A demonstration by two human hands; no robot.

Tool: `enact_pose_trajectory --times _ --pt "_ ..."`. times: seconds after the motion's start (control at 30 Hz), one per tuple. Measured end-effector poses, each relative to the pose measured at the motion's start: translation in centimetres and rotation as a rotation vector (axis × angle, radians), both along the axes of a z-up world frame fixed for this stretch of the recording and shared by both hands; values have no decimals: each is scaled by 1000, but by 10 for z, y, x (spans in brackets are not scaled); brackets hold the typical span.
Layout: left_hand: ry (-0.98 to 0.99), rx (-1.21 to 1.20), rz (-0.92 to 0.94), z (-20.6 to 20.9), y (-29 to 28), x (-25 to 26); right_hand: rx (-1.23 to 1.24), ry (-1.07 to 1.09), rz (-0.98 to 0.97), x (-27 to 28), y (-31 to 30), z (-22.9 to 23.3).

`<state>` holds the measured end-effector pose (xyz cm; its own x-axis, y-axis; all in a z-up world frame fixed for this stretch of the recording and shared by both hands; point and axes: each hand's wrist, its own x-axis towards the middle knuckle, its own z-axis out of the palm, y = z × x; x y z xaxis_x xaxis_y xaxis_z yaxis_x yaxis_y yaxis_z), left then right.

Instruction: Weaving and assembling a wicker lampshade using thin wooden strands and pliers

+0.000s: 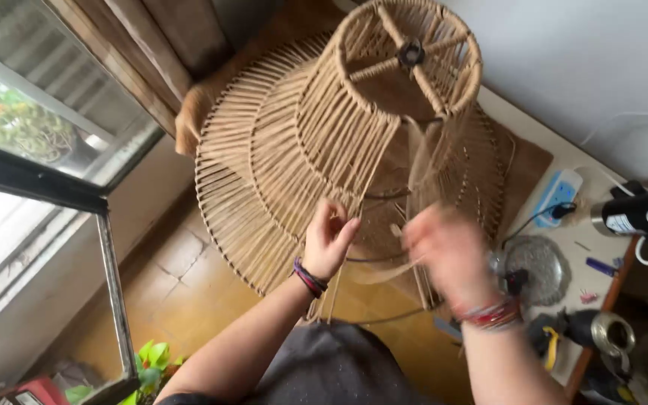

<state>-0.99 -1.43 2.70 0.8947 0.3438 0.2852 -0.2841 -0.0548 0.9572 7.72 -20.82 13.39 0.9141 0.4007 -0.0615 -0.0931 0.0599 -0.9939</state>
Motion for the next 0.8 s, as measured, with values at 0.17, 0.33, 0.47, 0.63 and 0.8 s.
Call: enact_pose_trajectory --times 0.17,0.33,0.47,0.63,0.8 --pt "520 -638 -287 73 -17 -8 -923 -310 728 -49 -26 -124" --pt "406 351 -95 33 -7 -5 -368 -303 498 -34 -7 -55" --pt "130 643 55 17 -19 -6 -110 -369 352 -59 -31 -9" --pt "430 -228 -364 64 -10 -27 -1148 -299 797 -65 -15 -37" --pt "289 786 38 41 -6 -17 74 -442 425 -66 -12 30"
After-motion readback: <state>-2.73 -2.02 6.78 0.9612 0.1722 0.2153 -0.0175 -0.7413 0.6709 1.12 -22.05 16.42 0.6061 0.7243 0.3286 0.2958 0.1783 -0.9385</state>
